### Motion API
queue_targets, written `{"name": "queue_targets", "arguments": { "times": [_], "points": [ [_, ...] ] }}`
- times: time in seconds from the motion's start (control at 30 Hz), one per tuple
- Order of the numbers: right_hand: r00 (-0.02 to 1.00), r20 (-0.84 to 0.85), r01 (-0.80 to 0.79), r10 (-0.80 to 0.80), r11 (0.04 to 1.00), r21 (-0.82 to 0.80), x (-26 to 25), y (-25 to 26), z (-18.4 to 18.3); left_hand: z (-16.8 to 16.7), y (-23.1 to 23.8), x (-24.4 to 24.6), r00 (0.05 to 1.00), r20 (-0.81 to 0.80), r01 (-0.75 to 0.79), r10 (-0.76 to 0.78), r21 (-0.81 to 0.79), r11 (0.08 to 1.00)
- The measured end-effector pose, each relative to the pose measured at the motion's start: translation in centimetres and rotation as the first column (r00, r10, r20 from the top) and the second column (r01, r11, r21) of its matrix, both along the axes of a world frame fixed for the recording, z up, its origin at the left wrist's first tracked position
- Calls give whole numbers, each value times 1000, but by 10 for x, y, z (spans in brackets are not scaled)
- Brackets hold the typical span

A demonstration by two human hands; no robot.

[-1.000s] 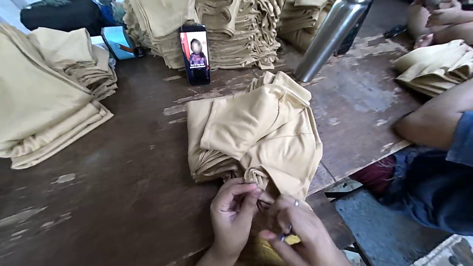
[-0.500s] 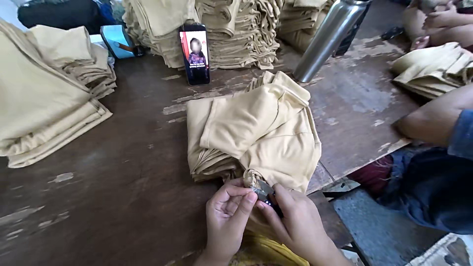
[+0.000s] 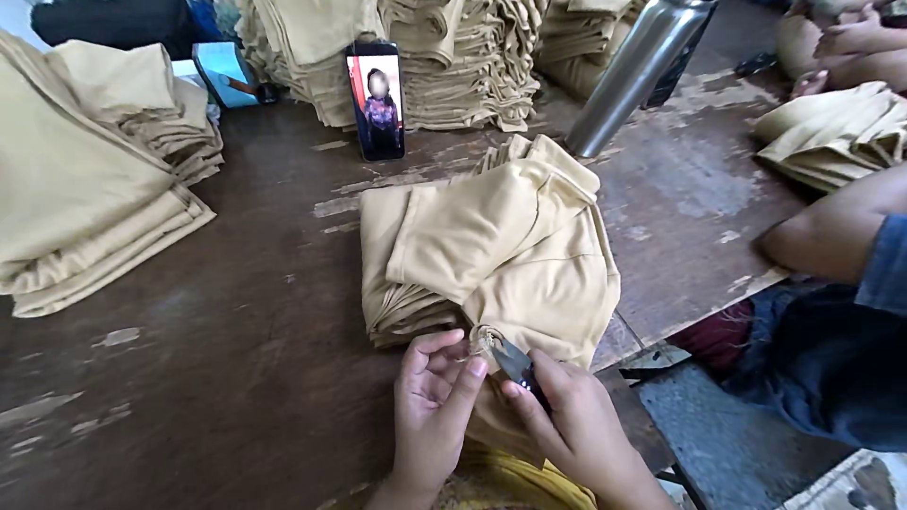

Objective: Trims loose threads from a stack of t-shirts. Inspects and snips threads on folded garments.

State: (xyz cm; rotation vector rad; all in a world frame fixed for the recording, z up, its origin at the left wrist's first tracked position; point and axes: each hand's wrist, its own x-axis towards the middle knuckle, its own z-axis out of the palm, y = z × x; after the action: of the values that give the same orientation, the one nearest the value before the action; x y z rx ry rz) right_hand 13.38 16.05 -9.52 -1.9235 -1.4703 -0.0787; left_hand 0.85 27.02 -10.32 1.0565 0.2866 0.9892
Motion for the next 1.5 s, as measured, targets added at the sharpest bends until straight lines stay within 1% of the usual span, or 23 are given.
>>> {"name": "queue_targets", "arguments": {
  "times": [0.27,0.47,0.6,0.7,0.83,0.9,0.97,1.07,1.17,1.23,1.3,1.37,1.43,1.5],
  "points": [
    [999,49,22,-21,1000,-14,-2,10,4,-1,3,2,1000,-20,-4,5,34,999],
    [1000,15,13,-13,1000,-1,0,11,2,-2,5,2,999,-51,-12,15,56,998],
    [998,-64,-28,29,999,17,4,3,-1,-2,4,-2,996,-89,2,7,94,996],
    [996,-84,-37,39,999,28,8,-6,-3,-5,2,-4,998,-67,10,-1,137,991],
    [999,-30,-13,13,1000,7,7,-12,-3,-4,2,-2,999,-24,29,-24,194,981],
    [999,-44,-16,17,1000,15,7,-12,-2,-2,1,2,1000,-19,-9,13,181,983],
    [996,-92,-14,19,999,52,7,-12,-1,-5,1,6,996,-35,-75,83,184,980],
    [996,-79,45,-33,987,155,9,-6,1,-6,2,7,988,-53,-132,148,229,964],
    [997,-57,63,-55,987,151,22,2,-2,-5,1,3,975,-104,-162,198,280,946],
    [998,-55,25,-18,991,135,30,5,-4,-3,1,0,963,-135,-183,234,308,934],
    [998,-48,-20,28,987,160,33,4,-4,-3,1,-3,957,-145,-194,252,331,924],
    [993,-62,-84,101,967,242,34,2,-4,-1,3,-5,963,-131,-177,234,348,921],
    [975,-113,-140,191,925,354,33,-2,-3,0,7,-8,972,-111,-155,209,368,917],
    [958,-168,-135,231,885,445,33,-10,-1,-1,13,-11,968,-114,-149,224,459,876]
  ]
}}
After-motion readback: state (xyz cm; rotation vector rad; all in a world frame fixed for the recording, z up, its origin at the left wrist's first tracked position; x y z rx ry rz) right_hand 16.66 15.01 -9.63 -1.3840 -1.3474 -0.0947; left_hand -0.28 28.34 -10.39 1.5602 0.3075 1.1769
